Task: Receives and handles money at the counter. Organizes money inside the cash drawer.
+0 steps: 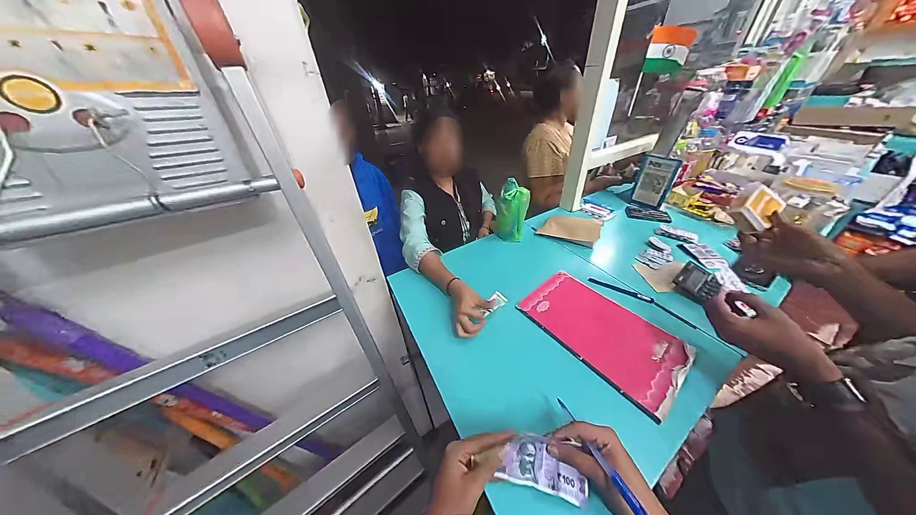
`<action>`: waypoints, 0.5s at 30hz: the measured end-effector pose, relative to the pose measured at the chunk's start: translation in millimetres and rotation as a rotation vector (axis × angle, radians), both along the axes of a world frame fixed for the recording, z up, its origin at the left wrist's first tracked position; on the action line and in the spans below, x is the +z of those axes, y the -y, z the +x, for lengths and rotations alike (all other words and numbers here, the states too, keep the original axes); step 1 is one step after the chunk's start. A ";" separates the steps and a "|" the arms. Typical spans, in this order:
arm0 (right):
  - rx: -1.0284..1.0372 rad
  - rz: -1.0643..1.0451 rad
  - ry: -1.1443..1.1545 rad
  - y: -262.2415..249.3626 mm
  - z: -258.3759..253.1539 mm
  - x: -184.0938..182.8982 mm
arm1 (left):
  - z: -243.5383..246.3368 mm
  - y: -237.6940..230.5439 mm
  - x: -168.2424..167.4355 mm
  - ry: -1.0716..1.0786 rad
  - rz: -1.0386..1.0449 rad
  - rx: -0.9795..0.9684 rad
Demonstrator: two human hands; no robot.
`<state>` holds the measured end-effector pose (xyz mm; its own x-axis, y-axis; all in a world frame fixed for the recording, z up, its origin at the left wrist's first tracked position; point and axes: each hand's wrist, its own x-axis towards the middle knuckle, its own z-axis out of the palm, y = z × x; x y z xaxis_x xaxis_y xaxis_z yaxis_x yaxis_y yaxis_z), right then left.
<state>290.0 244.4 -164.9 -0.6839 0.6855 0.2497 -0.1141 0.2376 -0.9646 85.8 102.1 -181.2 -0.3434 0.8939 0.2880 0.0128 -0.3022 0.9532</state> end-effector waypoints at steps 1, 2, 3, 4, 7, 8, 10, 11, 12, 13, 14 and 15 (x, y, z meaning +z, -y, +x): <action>-0.040 -0.091 -0.046 4.3 -8.6 0.8 | 3.1 1.2 0.8 0.146 0.007 0.058; -0.076 -0.191 -0.100 10.2 -18.5 2.0 | 4.8 2.1 1.8 0.252 0.039 0.049; -0.096 -0.284 -0.149 17.3 -28.9 3.0 | 7.8 1.5 2.8 0.321 0.074 0.019; -0.099 -0.340 -0.166 25.4 -39.1 4.2 | 13.6 -0.5 4.2 0.375 0.103 0.005; -0.010 -0.283 -0.090 47.0 -62.9 7.9 | 28.3 -11.8 10.4 0.602 0.184 0.088; 0.012 -0.202 -0.059 47.7 -68.5 8.9 | 27.8 -15.2 17.4 0.709 0.177 0.183; 0.014 0.069 -0.001 32.9 -75.1 12.7 | 16.2 -15.1 28.2 0.862 0.192 0.284; -0.018 0.226 0.048 17.1 -77.2 19.0 | 9.9 -12.4 31.9 0.893 0.209 0.294; -0.087 0.382 0.128 -1.6 -81.0 26.7 | 5.1 -8.7 35.4 0.915 0.216 0.297; -0.158 0.495 0.235 -21.2 -86.6 33.5 | 2.3 -4.3 39.1 0.923 0.197 0.297; -0.197 0.544 0.344 -41.3 -94.9 38.4 | 1.0 -0.4 40.5 0.930 0.168 0.289; -0.207 0.564 0.458 -61.2 -105.9 40.5 | 1.2 2.5 39.9 0.937 0.136 0.274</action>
